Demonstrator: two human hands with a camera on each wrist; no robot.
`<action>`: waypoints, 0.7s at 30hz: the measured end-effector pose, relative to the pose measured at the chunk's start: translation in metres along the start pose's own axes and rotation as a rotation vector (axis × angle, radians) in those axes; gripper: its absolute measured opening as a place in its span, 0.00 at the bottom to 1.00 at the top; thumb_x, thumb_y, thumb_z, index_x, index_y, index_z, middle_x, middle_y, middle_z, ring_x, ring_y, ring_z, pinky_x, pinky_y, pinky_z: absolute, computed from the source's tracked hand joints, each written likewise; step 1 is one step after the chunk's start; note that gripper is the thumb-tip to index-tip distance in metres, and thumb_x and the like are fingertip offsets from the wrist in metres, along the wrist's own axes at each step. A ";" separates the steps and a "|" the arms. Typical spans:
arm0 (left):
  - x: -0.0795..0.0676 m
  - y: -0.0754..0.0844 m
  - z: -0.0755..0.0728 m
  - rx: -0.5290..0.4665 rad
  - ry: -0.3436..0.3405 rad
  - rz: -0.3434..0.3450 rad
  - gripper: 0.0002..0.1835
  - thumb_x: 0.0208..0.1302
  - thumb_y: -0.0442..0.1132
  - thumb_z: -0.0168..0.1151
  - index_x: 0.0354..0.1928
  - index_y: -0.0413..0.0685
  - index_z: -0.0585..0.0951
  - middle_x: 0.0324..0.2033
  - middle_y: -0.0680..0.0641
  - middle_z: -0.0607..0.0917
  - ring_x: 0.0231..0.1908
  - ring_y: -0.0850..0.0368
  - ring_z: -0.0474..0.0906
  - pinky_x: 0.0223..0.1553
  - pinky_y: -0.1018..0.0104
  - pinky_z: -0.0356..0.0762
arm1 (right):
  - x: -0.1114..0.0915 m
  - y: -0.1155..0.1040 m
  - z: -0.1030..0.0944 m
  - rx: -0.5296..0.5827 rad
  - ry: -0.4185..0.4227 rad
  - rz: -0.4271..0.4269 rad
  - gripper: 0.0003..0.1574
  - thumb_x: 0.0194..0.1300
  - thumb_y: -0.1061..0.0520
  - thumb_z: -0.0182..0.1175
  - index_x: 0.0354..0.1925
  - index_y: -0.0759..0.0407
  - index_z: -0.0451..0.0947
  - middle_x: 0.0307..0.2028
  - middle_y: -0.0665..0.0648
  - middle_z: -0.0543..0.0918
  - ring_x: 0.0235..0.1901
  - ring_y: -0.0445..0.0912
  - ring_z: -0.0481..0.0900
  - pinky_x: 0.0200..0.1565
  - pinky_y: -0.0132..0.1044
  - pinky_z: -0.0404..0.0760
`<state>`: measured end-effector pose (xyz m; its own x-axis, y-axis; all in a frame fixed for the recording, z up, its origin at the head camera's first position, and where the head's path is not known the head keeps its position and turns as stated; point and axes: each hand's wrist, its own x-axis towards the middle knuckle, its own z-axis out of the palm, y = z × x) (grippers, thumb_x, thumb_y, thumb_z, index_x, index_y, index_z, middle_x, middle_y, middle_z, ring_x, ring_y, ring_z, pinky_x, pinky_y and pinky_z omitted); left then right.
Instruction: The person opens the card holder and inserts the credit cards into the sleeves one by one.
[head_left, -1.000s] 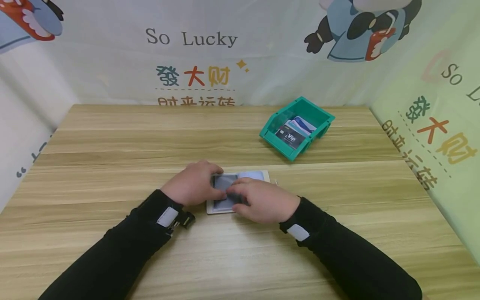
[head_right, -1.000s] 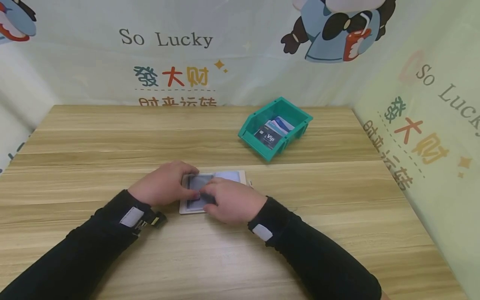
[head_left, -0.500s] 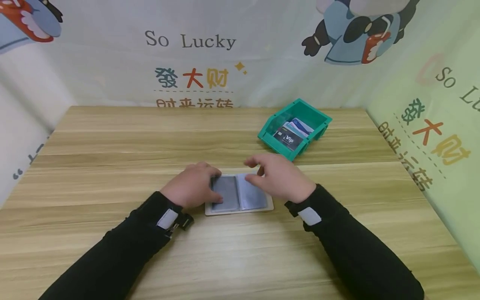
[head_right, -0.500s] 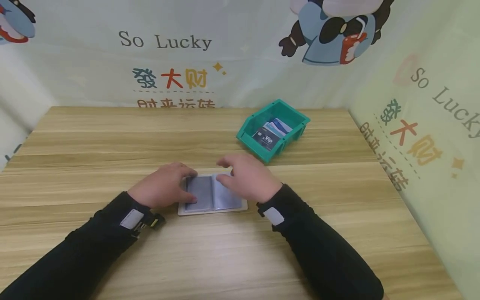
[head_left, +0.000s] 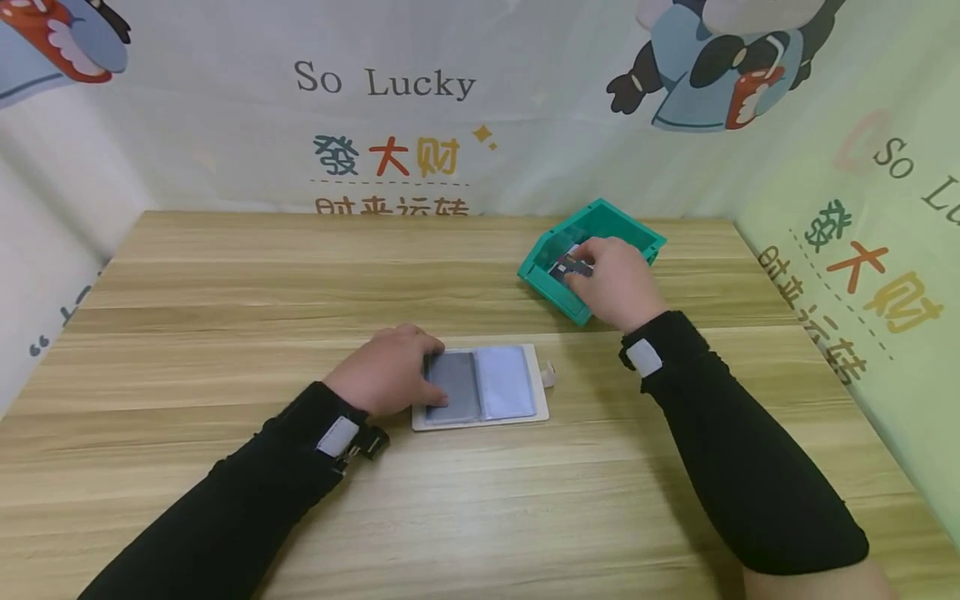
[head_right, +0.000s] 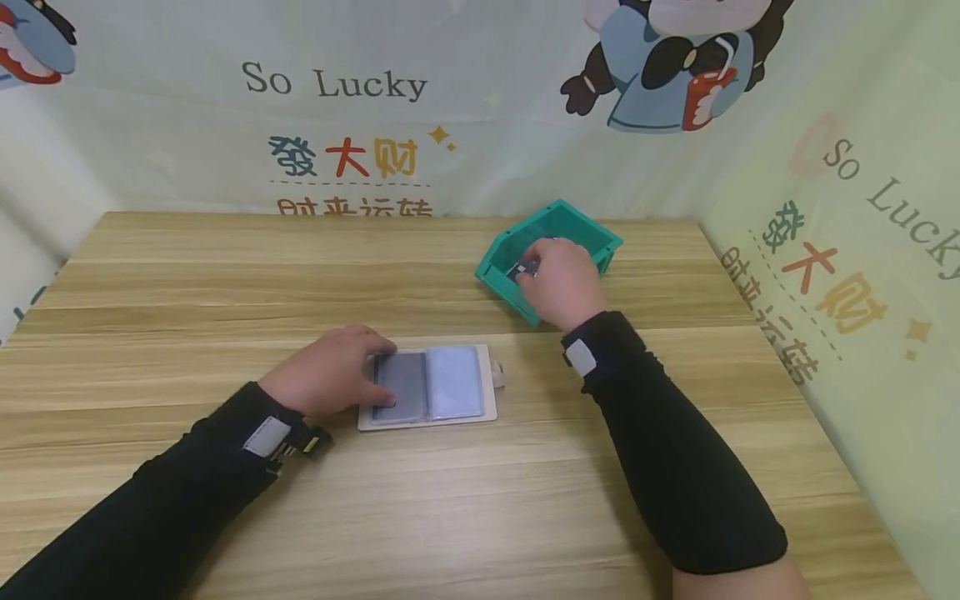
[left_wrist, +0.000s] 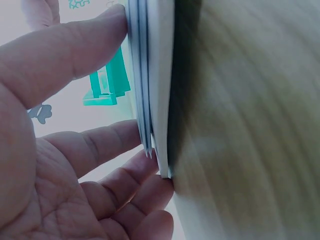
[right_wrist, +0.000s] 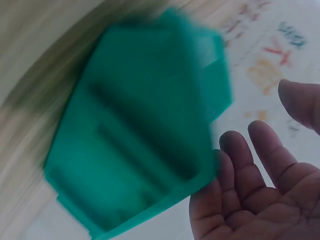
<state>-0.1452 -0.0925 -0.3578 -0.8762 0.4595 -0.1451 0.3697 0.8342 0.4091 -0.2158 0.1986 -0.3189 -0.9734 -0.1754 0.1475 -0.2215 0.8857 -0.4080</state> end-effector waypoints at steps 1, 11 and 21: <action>0.000 0.000 0.000 -0.002 0.001 -0.002 0.36 0.48 0.52 0.72 0.58 0.43 0.75 0.51 0.43 0.74 0.41 0.51 0.68 0.42 0.56 0.73 | 0.004 0.003 0.000 -0.015 -0.002 0.012 0.20 0.64 0.55 0.59 0.51 0.65 0.76 0.47 0.64 0.77 0.43 0.53 0.72 0.45 0.49 0.75; 0.001 -0.001 0.001 -0.003 -0.009 -0.007 0.36 0.47 0.53 0.72 0.58 0.44 0.75 0.52 0.42 0.74 0.42 0.51 0.68 0.42 0.56 0.73 | 0.031 0.018 0.001 -0.146 -0.133 0.094 0.24 0.62 0.55 0.57 0.55 0.65 0.74 0.49 0.65 0.78 0.41 0.55 0.74 0.44 0.51 0.76; 0.000 0.000 -0.001 0.011 -0.008 -0.002 0.36 0.48 0.53 0.72 0.58 0.44 0.76 0.52 0.43 0.74 0.42 0.51 0.67 0.42 0.57 0.72 | 0.046 0.018 0.014 -0.337 -0.187 0.171 0.15 0.56 0.52 0.57 0.37 0.63 0.76 0.33 0.61 0.78 0.32 0.55 0.72 0.40 0.53 0.72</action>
<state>-0.1455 -0.0928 -0.3575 -0.8742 0.4607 -0.1532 0.3717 0.8381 0.3993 -0.2652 0.2005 -0.3318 -0.9953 -0.0614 -0.0750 -0.0545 0.9944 -0.0908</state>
